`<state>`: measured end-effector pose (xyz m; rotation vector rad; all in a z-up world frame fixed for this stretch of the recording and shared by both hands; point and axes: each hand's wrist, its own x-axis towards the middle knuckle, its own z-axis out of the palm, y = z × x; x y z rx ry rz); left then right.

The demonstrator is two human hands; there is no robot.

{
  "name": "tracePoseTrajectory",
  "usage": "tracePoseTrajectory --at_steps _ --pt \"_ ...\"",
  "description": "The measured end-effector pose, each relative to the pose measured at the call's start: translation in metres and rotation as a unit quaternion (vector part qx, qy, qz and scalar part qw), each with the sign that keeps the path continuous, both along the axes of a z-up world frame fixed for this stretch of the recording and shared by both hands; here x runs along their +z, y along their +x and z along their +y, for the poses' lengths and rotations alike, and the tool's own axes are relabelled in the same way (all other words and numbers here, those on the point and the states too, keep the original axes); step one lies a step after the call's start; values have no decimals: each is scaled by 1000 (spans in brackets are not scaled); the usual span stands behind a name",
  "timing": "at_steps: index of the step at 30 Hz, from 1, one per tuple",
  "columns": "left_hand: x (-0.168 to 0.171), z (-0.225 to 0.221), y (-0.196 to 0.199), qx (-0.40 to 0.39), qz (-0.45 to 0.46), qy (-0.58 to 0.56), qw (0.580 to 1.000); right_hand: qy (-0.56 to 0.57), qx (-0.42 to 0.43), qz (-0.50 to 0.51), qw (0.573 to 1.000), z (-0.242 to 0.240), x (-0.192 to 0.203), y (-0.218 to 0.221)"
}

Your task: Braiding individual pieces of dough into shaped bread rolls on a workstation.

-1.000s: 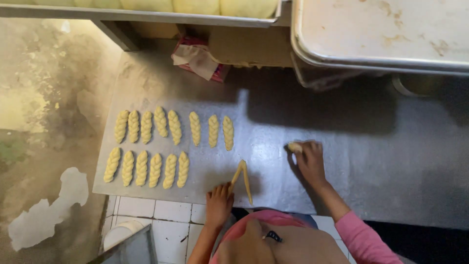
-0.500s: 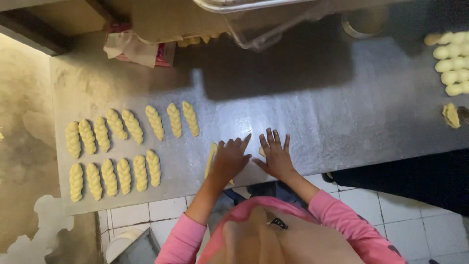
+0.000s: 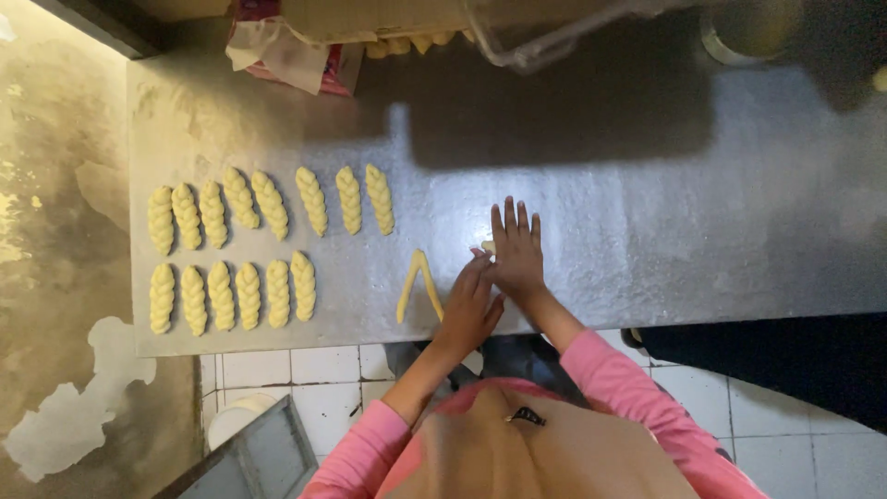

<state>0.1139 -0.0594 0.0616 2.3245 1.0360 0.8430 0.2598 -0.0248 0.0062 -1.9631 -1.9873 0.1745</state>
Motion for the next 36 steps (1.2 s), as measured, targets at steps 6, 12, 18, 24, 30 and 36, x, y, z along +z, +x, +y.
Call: tracePoseTrajectory --at_steps 6,12,18,24,30,36 --pt "-44 -19 39 -66 96 -30 993 -150 53 -125 979 -105 8 5" --pt "-68 32 70 -24 206 -17 978 -199 35 -95 975 -40 24 29" --pt "-108 123 92 34 217 39 975 -188 13 -21 982 42 10 54" --pt "-95 120 72 4 266 82 960 -162 19 -2 987 14 24 47" --pt "-74 17 3 -47 323 126 937 -72 55 -14 996 -109 6 46" --pt "-67 -22 7 -9 261 -29 965 -101 43 2 994 -121 -4 52"
